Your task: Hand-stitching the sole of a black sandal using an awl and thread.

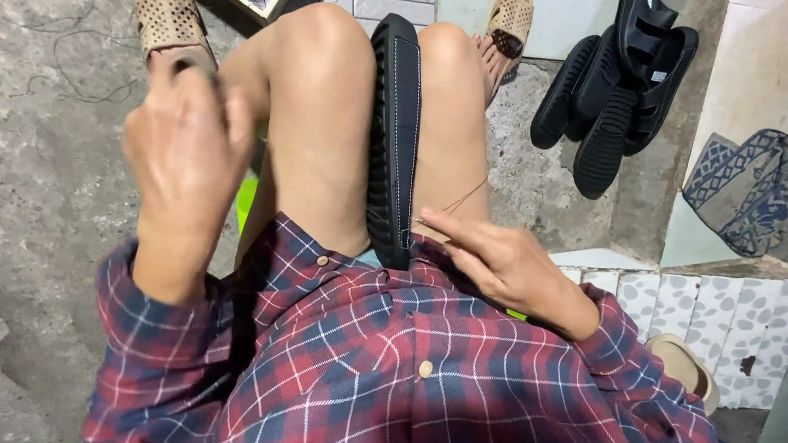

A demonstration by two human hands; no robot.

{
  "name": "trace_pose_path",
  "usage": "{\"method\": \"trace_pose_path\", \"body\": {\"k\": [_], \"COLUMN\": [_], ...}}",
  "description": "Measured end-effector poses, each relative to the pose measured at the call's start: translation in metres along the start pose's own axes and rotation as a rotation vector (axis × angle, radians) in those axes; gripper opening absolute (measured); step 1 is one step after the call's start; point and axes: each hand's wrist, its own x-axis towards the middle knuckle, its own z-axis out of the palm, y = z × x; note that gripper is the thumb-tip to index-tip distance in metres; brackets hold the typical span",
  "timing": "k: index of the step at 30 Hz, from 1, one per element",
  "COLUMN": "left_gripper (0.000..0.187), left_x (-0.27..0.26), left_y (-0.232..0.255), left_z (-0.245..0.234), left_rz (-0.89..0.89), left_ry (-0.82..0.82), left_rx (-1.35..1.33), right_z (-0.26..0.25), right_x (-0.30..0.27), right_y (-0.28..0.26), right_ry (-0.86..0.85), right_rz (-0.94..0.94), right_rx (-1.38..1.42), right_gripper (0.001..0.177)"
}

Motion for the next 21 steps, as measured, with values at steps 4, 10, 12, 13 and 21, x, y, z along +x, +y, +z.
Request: {"method": "trace_pose_path", "body": {"k": [4,10,12,13,21], "left_gripper": [0.040,0.083,0.097,0.093,0.071], "left_x": [-0.015,-0.033,-0.036,-0.038,-0.040], "left_y": [0.013,0.049,0.055,0.057,0.064], "left_z": [-0.014,0.008,0.017,0.021,0.029], "left_rz": [0.203,0.508,0.532,0.534,0.527], "left_ry": [0.168,-0.171,-0.242,-0.199,-0.172], "left_rx": [-0.124,-0.504,-0.451,-0.431,-0.411], "right_z": [0.008,0.003,0.001,-0.001,-0.011], "right_x": [0.000,0.008,0.009,0.010,0.014], "right_y": [0.004,0.003,0.004,0.004,0.001], "right_ry": [-0.171,-0.212,-0.222,-0.236,-0.348], "right_rz": [0.123,0.123,0.116,0.118,0.140], "right_rx": [-0.079,-0.066,-0.044,-0.040,-0.200], "right_gripper": [0.049,0.049,0.049,0.049,0.049]}}
